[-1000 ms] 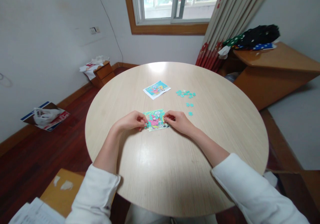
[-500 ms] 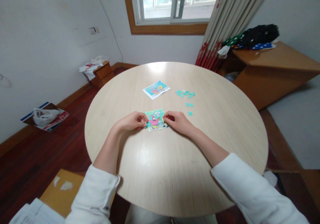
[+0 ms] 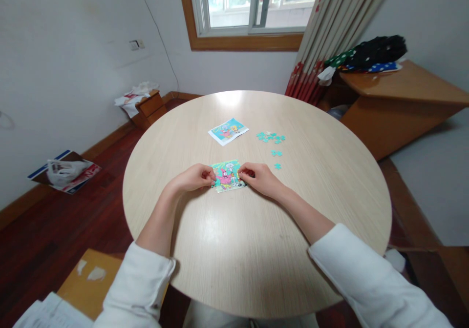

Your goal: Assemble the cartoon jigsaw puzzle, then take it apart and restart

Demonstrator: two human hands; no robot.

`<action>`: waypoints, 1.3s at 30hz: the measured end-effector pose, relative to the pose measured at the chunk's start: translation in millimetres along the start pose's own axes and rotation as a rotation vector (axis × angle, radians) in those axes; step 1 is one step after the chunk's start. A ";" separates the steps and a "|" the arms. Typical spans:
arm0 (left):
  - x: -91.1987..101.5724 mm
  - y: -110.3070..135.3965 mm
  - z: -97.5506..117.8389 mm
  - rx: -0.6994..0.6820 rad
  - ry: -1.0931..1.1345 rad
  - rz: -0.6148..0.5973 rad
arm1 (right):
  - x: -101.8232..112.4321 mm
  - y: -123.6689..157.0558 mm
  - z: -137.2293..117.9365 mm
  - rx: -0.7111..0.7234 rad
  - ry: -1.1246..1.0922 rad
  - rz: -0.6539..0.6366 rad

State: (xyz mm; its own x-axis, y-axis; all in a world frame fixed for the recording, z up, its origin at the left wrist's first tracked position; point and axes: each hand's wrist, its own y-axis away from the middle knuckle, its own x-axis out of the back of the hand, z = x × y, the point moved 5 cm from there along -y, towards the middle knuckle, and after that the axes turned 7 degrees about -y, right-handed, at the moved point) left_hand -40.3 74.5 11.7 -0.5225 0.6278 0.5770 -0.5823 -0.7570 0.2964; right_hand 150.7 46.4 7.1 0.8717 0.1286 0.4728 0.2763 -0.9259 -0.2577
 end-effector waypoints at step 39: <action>24.8 -10.0 -17.0 0.069 -0.267 0.601 | 139.2 5.3 83.6 -0.281 0.344 0.601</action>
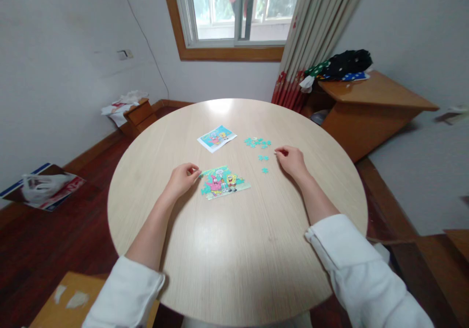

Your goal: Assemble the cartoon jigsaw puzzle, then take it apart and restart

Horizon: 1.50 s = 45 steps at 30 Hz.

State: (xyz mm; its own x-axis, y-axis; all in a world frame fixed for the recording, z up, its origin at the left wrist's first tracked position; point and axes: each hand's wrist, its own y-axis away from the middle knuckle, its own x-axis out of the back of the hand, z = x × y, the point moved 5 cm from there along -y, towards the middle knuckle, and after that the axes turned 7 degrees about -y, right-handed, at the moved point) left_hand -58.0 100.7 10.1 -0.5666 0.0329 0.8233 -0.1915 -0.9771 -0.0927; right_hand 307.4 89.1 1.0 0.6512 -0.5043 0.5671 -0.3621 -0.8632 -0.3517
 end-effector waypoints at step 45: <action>-21.8 4.3 12.7 -0.260 0.050 -0.132 | -12.7 -11.5 16.7 -0.048 0.050 -0.016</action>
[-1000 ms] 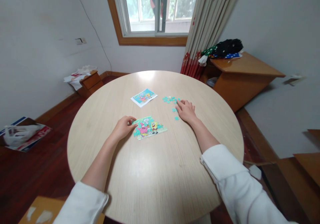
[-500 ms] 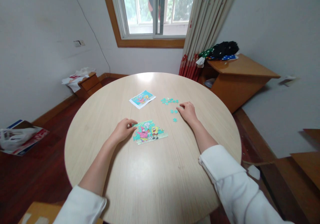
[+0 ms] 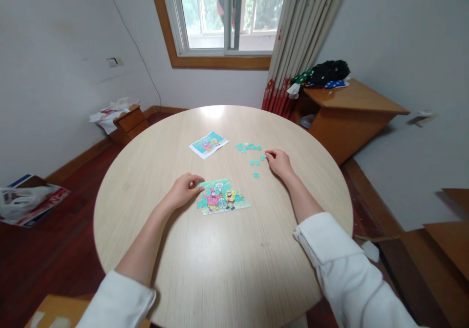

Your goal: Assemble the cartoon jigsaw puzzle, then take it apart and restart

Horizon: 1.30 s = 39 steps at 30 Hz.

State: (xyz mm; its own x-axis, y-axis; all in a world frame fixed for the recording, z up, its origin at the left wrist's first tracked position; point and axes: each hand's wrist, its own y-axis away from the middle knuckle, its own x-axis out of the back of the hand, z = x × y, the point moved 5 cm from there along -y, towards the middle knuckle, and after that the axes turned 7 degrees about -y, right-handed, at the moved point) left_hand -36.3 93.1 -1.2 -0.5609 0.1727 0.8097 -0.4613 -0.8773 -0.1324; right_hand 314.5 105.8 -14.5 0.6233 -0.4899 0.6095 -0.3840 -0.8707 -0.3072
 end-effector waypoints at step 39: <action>6.2 -0.2 6.9 0.125 0.055 0.040 | -33.3 71.6 -91.2 -0.014 -0.661 -0.683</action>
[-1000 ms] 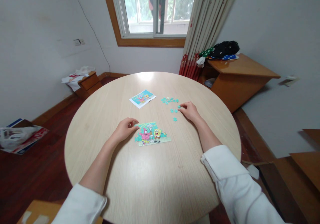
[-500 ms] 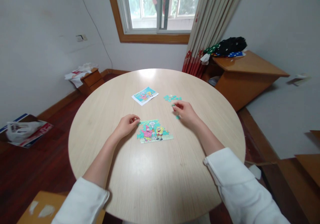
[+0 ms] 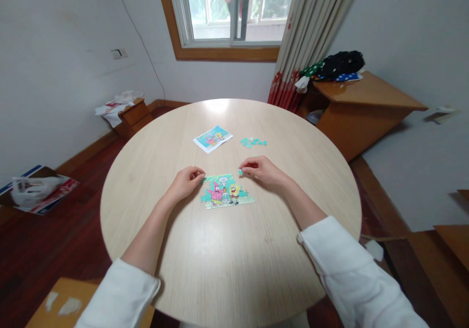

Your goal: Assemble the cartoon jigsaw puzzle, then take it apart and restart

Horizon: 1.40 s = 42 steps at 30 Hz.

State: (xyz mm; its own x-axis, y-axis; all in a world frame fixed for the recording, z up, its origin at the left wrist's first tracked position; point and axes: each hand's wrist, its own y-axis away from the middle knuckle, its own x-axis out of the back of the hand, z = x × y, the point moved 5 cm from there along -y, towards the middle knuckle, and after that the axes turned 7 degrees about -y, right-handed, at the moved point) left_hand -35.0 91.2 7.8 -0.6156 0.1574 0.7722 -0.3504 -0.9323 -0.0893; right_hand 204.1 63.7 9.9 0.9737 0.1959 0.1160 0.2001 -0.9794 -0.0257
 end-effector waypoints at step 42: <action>-2.2 -0.4 -2.8 -0.024 -0.022 -0.037 | -12.8 -10.0 15.9 -0.095 0.052 0.099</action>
State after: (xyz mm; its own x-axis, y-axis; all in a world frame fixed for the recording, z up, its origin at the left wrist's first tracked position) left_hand -35.4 92.1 4.4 -0.5863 0.1840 0.7889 -0.3895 -0.9179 -0.0754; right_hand 191.3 71.8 -7.2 0.9807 0.0977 0.1694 0.0896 -0.9945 0.0547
